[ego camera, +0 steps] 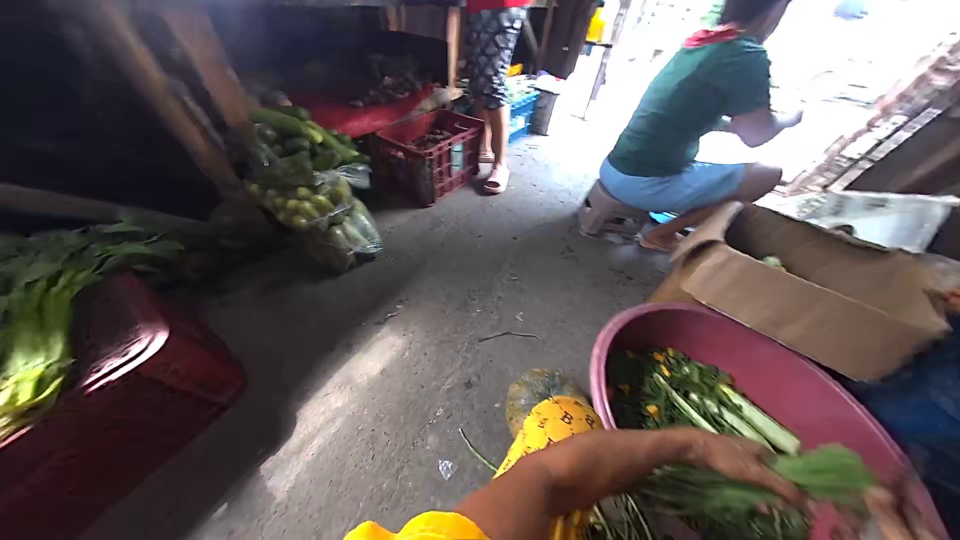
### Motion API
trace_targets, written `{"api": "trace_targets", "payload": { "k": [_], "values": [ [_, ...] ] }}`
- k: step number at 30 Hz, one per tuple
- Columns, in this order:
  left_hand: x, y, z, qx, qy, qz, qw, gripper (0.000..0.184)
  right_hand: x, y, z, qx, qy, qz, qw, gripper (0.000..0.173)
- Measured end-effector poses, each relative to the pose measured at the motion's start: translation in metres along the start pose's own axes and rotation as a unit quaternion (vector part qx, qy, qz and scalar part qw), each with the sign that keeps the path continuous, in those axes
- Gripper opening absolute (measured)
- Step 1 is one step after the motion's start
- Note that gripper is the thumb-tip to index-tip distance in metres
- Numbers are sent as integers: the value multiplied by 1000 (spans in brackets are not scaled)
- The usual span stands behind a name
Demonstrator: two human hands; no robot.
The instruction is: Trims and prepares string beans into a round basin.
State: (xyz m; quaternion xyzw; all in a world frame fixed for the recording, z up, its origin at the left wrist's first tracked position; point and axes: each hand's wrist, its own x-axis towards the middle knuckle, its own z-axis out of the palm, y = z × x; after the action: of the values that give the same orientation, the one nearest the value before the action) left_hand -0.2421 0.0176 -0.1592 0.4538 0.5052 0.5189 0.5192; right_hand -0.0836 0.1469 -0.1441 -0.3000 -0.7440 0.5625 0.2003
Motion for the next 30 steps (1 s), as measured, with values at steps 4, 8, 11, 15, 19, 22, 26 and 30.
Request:
{"api": "trace_targets", "payload": {
  "k": [4, 8, 11, 15, 19, 22, 26, 30],
  "values": [
    [-11, 16, -5, -15, 29, -32, 999, 36, -27, -7, 17, -99, 84, 130, 983, 53],
    [8, 6, -7, -40, 30, -34, 998, 22, -32, -6, 18, -146, 36, 185, 971, 65],
    [17, -4, -3, -32, 20, -24, 999, 17, -31, -5, 17, -161, 7, 195, 967, 71],
    [20, -8, 0, 42, 16, -22, 999, 20, -28, -10, 22, -210, -20, 194, 958, 72],
    [20, -7, 0, 137, 27, -22, 990, 26, -24, -20, 27, -277, -27, 197, 940, 82],
    [18, -4, 1, 203, 26, -26, 979, 34, -21, -27, 35, -323, -25, 212, 922, 91],
    [19, -3, -3, 252, -14, -60, 966, 41, -15, -17, 41, -297, -12, 211, 931, 90],
    [24, -9, -6, 281, -28, -86, 955, 44, -13, 2, 46, -266, 2, 197, 943, 83]
  ]
}}
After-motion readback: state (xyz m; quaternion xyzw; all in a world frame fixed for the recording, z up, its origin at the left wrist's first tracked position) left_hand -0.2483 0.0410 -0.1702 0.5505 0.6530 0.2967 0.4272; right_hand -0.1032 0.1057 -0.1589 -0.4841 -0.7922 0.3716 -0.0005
